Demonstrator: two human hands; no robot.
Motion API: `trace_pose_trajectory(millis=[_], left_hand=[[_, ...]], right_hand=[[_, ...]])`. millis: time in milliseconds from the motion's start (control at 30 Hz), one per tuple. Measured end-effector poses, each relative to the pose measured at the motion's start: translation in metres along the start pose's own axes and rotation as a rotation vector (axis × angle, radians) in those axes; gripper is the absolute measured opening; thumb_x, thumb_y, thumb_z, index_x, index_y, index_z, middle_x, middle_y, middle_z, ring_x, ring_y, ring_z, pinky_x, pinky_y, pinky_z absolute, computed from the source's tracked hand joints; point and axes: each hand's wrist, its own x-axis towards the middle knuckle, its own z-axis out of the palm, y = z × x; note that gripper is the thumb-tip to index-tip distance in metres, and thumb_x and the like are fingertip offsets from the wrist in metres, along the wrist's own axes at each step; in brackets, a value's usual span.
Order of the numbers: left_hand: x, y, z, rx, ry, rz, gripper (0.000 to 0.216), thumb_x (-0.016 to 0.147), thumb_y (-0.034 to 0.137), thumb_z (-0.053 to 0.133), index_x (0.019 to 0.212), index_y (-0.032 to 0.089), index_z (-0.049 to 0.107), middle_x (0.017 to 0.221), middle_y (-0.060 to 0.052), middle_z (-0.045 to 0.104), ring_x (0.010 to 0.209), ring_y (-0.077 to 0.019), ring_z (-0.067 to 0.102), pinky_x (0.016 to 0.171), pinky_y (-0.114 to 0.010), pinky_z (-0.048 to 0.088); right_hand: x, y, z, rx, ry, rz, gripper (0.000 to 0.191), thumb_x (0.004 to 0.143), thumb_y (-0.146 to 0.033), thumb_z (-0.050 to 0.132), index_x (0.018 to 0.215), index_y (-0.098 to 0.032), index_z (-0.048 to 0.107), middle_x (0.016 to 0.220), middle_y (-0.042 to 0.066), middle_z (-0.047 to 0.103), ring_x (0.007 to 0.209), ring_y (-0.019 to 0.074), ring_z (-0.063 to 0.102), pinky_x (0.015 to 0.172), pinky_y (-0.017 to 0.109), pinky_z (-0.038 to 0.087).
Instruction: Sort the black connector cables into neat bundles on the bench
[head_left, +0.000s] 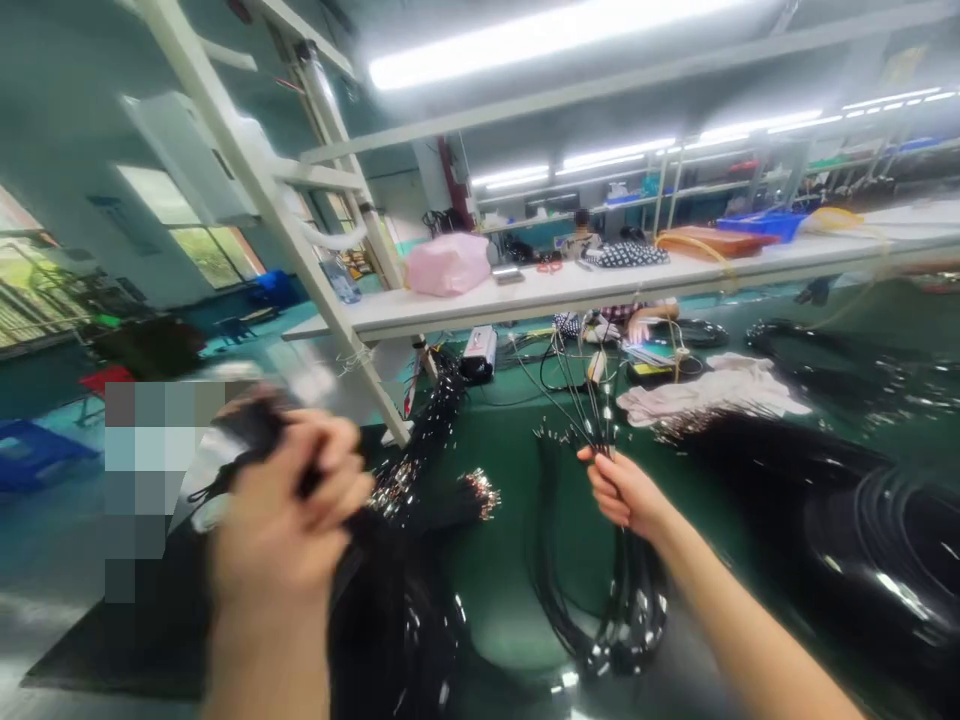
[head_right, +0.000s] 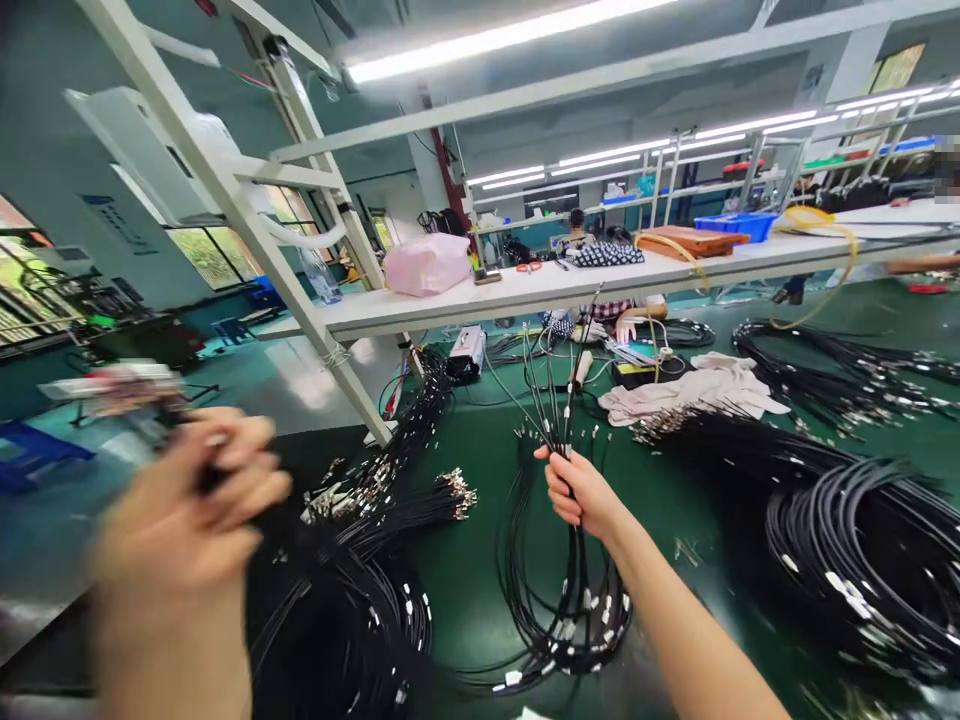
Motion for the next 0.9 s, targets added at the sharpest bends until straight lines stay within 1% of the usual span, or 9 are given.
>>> trace_pose_trajectory(millis=[67,167,267,333,467,533,600,767,900], left_hand=[[0.022,-0.032,0.004,0.097,-0.033,-0.07,0.011,0.069,0.018,0.061,0.077,0.016,0.053,0.065,0.0,0.057,0.031,0.0026,0.022,0.028,-0.01,0.016],[0.048,-0.086,0.014,0.224,-0.067,-0.195,0.03,0.066,0.028,0.066,0.09,0.016,0.052,0.083,-0.007,0.063,0.032,0.0033,0.021,0.029,-0.011,0.015],[0.054,-0.127,0.03,0.219,-0.131,-0.253,0.043,0.066,0.04,0.066,0.098,0.015,0.05,0.091,-0.011,0.062,0.032,0.0035,0.022,0.029,-0.013,0.015],[0.051,-0.142,0.045,0.168,-0.18,-0.264,0.049,0.067,0.048,0.063,0.101,0.015,0.049,0.092,-0.011,0.061,0.031,0.0035,0.022,0.028,-0.014,0.013],[0.045,-0.153,0.07,0.089,-0.307,-0.251,0.049,0.071,0.055,0.055,0.096,0.013,0.049,0.076,-0.006,0.06,0.031,0.0027,0.02,0.029,-0.015,0.011],[0.046,-0.154,0.075,0.081,-0.373,-0.253,0.047,0.073,0.055,0.053,0.09,0.011,0.05,0.064,-0.002,0.056,0.031,0.0024,0.018,0.029,-0.015,0.01],[0.05,-0.154,0.076,0.059,-0.435,-0.271,0.046,0.074,0.055,0.052,0.087,0.011,0.05,0.062,-0.001,0.054,0.031,0.0027,0.017,0.03,-0.015,0.009],[0.064,-0.157,0.065,0.006,-0.513,-0.404,0.04,0.073,0.046,0.059,0.095,0.014,0.046,0.094,-0.01,0.06,0.032,0.0049,0.019,0.031,-0.014,0.009],[0.07,-0.16,0.056,-0.019,-0.586,-0.505,0.044,0.075,0.038,0.06,0.109,0.015,0.044,0.104,-0.016,0.058,0.034,0.0053,0.02,0.032,-0.014,0.008]], right_hand=[[-0.008,0.001,0.012,-0.102,-0.032,-0.045,0.022,0.084,-0.035,0.051,0.1,-0.019,0.048,0.051,-0.011,0.034,0.029,0.0008,0.018,0.024,0.011,0.02],[-0.016,0.008,0.025,-0.218,-0.053,-0.067,0.027,0.084,-0.039,0.05,0.101,-0.019,0.046,0.051,-0.011,0.034,0.029,0.0006,0.02,0.024,0.011,0.02],[-0.018,0.019,0.031,-0.329,-0.078,-0.052,0.033,0.082,-0.045,0.05,0.101,-0.018,0.044,0.05,-0.011,0.033,0.03,0.0005,0.022,0.025,0.011,0.021],[-0.016,0.028,0.032,-0.382,-0.099,-0.039,0.038,0.081,-0.048,0.05,0.101,-0.017,0.044,0.048,-0.012,0.03,0.029,0.0006,0.02,0.025,0.011,0.02],[-0.008,0.038,0.031,-0.398,-0.087,0.008,0.045,0.079,-0.054,0.049,0.102,-0.017,0.042,0.046,-0.013,0.027,0.029,0.001,0.017,0.024,0.012,0.018],[-0.006,0.039,0.032,-0.371,-0.058,0.025,0.049,0.077,-0.057,0.049,0.104,-0.017,0.042,0.045,-0.013,0.026,0.029,0.001,0.016,0.024,0.012,0.017],[-0.005,0.038,0.033,-0.329,-0.045,0.039,0.053,0.075,-0.059,0.051,0.106,-0.017,0.041,0.045,-0.013,0.026,0.03,0.001,0.015,0.024,0.012,0.016],[-0.007,0.038,0.039,-0.256,-0.038,0.078,0.062,0.071,-0.062,0.054,0.11,-0.016,0.038,0.044,-0.013,0.03,0.028,0.001,0.016,0.024,0.012,0.015],[-0.007,0.048,0.038,-0.208,-0.041,0.098,0.06,0.071,-0.061,0.055,0.109,-0.017,0.04,0.046,-0.012,0.034,0.028,0.0004,0.016,0.024,0.012,0.014]])
